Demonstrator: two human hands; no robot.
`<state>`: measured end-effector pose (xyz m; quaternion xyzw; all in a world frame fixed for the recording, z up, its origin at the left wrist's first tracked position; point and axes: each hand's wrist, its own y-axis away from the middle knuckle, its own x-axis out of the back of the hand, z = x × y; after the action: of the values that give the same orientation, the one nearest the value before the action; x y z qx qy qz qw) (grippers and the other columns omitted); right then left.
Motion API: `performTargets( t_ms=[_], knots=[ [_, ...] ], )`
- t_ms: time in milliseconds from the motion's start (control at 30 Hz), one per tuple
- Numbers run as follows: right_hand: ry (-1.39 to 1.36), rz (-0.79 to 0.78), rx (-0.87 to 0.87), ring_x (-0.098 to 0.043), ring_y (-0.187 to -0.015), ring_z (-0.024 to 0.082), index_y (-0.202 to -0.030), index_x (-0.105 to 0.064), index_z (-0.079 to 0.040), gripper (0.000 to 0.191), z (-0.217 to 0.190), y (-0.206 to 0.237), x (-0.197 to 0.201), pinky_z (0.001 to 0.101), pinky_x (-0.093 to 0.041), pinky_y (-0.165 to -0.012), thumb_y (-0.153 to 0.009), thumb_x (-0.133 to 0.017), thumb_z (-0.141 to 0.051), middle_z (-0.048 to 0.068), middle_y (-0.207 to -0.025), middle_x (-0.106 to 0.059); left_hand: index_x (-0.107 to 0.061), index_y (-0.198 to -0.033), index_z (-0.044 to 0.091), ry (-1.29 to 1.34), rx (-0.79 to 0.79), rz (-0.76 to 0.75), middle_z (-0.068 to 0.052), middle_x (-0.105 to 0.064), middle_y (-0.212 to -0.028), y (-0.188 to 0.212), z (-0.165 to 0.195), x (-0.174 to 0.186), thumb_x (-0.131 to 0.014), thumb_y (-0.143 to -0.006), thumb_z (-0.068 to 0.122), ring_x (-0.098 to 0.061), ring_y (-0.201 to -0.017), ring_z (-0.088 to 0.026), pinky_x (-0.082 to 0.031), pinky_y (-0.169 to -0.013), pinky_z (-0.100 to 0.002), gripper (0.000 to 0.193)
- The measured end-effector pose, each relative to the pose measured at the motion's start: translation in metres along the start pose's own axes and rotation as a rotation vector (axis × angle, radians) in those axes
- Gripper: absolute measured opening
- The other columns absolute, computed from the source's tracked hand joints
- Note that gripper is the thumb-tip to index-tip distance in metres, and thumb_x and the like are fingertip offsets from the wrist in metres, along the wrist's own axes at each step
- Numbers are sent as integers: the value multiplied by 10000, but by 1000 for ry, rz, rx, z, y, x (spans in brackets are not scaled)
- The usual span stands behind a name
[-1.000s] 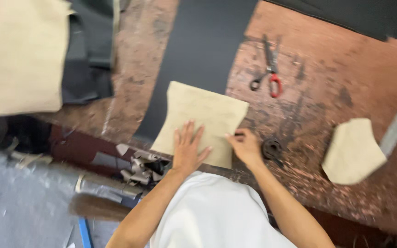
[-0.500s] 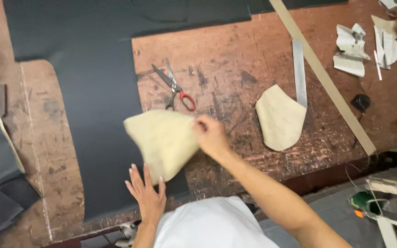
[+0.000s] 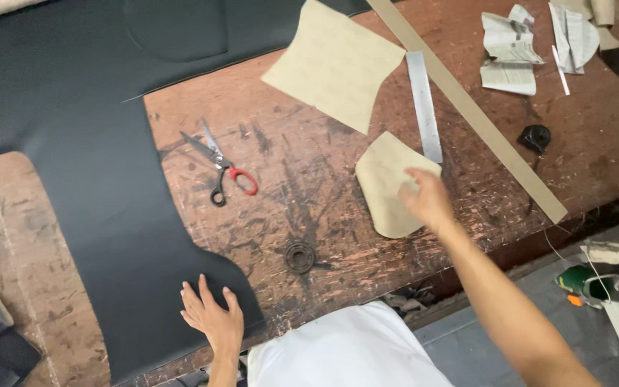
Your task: The person cuts a black leather sheet using shears, guided by a paper template and a circular weight. They trace the template onto the leather with a white marker, then cut along the traced outline. The person also handles a beige leather piece and a black leather piece, placing them on the table.
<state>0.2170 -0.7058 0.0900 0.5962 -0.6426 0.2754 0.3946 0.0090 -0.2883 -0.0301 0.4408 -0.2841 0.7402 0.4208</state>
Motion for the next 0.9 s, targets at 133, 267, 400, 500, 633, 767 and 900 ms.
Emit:
performTargets(
  t_ms=[133,267,400,500,633,767,900],
  knots=[
    [122,-160,314,-334,-1394,493,-1507,-374,-109,1042,14,63,-26,612,-311,-1107,-626,-903,-279,302,-1551,-318,-479,-1520,49,27,-86,26,-279,-299,-1652,-53,47,-10,-632,-948,245,-256,-1542,-462,-170,-1223,-651,623],
    [41,-37,391,-482,-1281,421,-1436,-504,-66,739,22,58,-39,511,-389,-1048,-756,-780,-152,257,-1401,-523,-513,-1485,22,118,-265,61,-303,-280,-1672,-140,120,-30,-649,-947,195,-247,-1538,-480,-191,-1245,-603,581],
    [-321,-211,168,-727,-1091,281,-1261,-679,-47,345,22,25,-17,363,-540,-936,-918,-644,-72,146,-1184,-745,-550,-1463,31,126,-331,44,-288,-264,-1680,-225,198,-50,-675,-960,182,-250,-1541,-479,-200,-1257,-588,539],
    [-488,-416,104,-780,-926,268,-1154,-721,-20,246,15,-6,22,337,-585,-811,-944,-640,-120,146,-1083,-790,-503,-1501,26,87,-322,-9,-283,-248,-1680,-285,249,-61,-687,-915,176,-232,-1537,-483,-177,-1253,-602,632],
    [-411,-541,212,-785,-1044,256,-1195,-706,-24,284,9,-82,53,345,-588,-871,-952,-677,-169,158,-1138,-774,-406,-1598,3,-25,-324,-20,-288,-231,-1703,-358,285,-71,-675,-976,194,-185,-1573,-480,-154,-1237,-620,704],
    [-334,-562,179,-692,-1147,267,-1315,-665,-90,370,30,-142,48,366,-529,-962,-956,-659,-179,115,-1271,-715,-353,-1641,-58,-121,-383,-27,-302,-224,-1722,-416,293,-82,-711,-1067,319,-177,-1600,-460,-137,-1266,-630,774],
    [-300,-258,-213,-711,-1105,202,-1175,-726,-127,248,100,-191,54,351,-574,-927,-945,-633,-136,28,-1269,-720,-416,-1574,-85,-122,-444,-7,-324,-325,-1656,-450,286,-95,-766,-1077,350,-287,-1548,-502,-220,-1257,-612,747]
  ],
)
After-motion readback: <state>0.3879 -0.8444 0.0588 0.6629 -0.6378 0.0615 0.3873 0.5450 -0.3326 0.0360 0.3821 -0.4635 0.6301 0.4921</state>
